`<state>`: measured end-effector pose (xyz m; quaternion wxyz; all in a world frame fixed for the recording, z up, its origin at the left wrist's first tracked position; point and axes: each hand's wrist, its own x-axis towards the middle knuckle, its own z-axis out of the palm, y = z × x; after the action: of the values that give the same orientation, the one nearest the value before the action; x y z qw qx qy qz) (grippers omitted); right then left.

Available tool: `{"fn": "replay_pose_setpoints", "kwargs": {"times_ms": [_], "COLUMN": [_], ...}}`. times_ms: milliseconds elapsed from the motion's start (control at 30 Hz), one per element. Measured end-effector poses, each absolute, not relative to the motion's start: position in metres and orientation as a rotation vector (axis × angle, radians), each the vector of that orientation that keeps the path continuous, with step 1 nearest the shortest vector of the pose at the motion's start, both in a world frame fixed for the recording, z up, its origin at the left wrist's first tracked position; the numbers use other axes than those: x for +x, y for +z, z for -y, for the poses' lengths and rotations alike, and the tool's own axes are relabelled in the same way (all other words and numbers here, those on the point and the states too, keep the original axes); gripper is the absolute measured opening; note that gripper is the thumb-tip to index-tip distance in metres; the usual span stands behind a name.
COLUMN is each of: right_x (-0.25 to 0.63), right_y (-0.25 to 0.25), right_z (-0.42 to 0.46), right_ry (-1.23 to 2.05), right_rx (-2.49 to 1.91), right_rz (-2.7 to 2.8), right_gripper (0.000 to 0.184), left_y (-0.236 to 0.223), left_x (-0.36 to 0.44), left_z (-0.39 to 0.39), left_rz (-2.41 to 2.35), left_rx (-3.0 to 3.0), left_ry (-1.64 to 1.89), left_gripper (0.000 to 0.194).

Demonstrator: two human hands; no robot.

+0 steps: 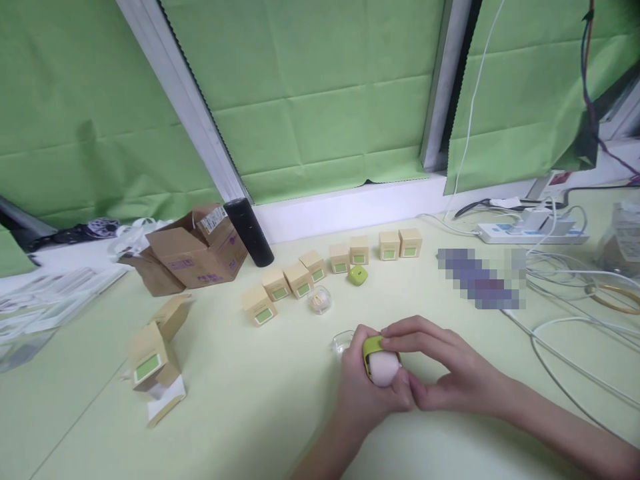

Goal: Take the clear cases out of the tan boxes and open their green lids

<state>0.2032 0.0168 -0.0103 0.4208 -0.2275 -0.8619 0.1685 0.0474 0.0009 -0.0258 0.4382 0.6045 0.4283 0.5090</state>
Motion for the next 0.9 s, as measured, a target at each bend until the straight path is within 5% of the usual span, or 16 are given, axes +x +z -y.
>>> {"fn": "replay_pose_setpoints", "kwargs": {"times_ms": [300,900], "right_x": [0.196,0.199], "right_y": [-0.018,-0.021], "right_z": [-0.011,-0.010], "right_ry": [0.210,0.316], "right_rx": [-0.615,-0.680], "right_rz": [2.088,2.073], "right_gripper": [0.032,0.037], "left_y": [-0.028,-0.023], "left_x": [0.051,0.052], "left_z": [0.002,0.004], "left_rz": [-0.975,-0.985], "left_rx": [1.373,1.364], "left_ry": [1.214,1.167], "left_gripper": [0.031,0.034]}}
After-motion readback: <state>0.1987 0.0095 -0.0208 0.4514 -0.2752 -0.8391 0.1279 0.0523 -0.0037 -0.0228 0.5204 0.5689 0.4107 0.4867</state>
